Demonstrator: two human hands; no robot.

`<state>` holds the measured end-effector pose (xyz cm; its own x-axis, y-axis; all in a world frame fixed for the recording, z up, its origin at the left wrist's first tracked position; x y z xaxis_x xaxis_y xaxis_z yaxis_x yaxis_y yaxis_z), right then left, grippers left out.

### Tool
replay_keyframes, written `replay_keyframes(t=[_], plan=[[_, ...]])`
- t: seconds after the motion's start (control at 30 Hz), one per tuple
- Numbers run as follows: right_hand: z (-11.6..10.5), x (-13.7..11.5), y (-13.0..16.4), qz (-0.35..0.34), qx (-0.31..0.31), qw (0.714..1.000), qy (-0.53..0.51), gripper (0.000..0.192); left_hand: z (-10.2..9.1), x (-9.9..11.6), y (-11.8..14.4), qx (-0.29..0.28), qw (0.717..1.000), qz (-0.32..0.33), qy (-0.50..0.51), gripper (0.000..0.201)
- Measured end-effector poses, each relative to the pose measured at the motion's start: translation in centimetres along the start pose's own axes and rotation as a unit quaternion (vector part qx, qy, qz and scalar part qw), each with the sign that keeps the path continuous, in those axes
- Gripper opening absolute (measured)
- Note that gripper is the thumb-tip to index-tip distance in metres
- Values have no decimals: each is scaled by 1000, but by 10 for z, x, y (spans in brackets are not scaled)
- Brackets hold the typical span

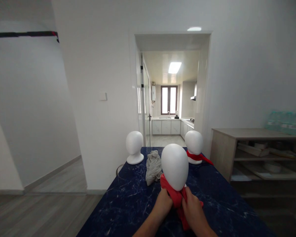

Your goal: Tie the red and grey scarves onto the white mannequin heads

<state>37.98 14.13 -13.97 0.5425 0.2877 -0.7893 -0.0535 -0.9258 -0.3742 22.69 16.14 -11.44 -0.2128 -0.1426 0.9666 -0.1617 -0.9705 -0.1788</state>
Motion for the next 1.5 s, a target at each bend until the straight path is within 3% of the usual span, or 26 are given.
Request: replay_keyframes(t=[0.1, 0.3, 0.4, 0.47, 0.57, 0.67, 0.77, 0.93, 1.07, 1.17, 1.33, 1.43, 1.5], plan=[[-3, -11, 8, -34, -10, 999, 7, 41, 3, 8, 2, -45, 992, 61, -102, 11], [-9, -37, 12, -123, -49, 991, -7, 50, 10, 16, 7, -95, 983, 97, -121, 18], [-10, -40, 13, -140, -69, 987, -28, 58, 18, 22, 14, -95, 983, 123, -94, 24], [-8, -40, 13, -127, -86, 987, -54, 50, 20, 19, 17, -71, 986, 126, -80, 27], [-4, -34, 5, -64, -91, 991, -78, 32, 16, 5, 18, -10, 991, 106, -84, 25], [0, -24, -4, 15, -83, 990, -110, 31, 9, -14, 13, 38, 992, 54, -108, 22], [-1, -17, -10, 39, -70, 989, -122, 25, 4, -26, 7, 27, 996, 17, -87, 24], [-11, -11, -9, 24, -5, 998, -66, 18, -4, -33, 1, 20, 998, -39, 53, 36], [-16, -7, -8, -19, 30, 999, 6, 13, -11, -31, 1, 54, 994, -74, 53, 21], [-17, -13, -9, -80, 17, 996, 26, 22, -11, -28, 5, 58, 988, -114, 87, 23], [-15, -30, 3, -139, -30, 990, 5, 42, -5, -21, 13, 18, 978, -146, 145, 41], [-13, -32, 13, -132, -42, 990, 12, 49, 3, -18, 16, -34, 970, -140, 194, 42], [-13, -28, 16, -107, -44, 993, 10, 43, 5, -19, 17, -59, 967, -143, 201, 42]])
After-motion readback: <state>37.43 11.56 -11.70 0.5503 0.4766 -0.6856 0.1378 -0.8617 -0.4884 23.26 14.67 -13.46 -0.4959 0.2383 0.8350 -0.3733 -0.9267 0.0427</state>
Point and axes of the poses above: each hand's wrist, its own y-axis away from the middle knuckle, its own z-axis out of the palm, x = y × z, the point moved 5 cm from there along -y, towards the middle knuckle, and after that the axes turned 1 degree about z, right-handed, at the moved point
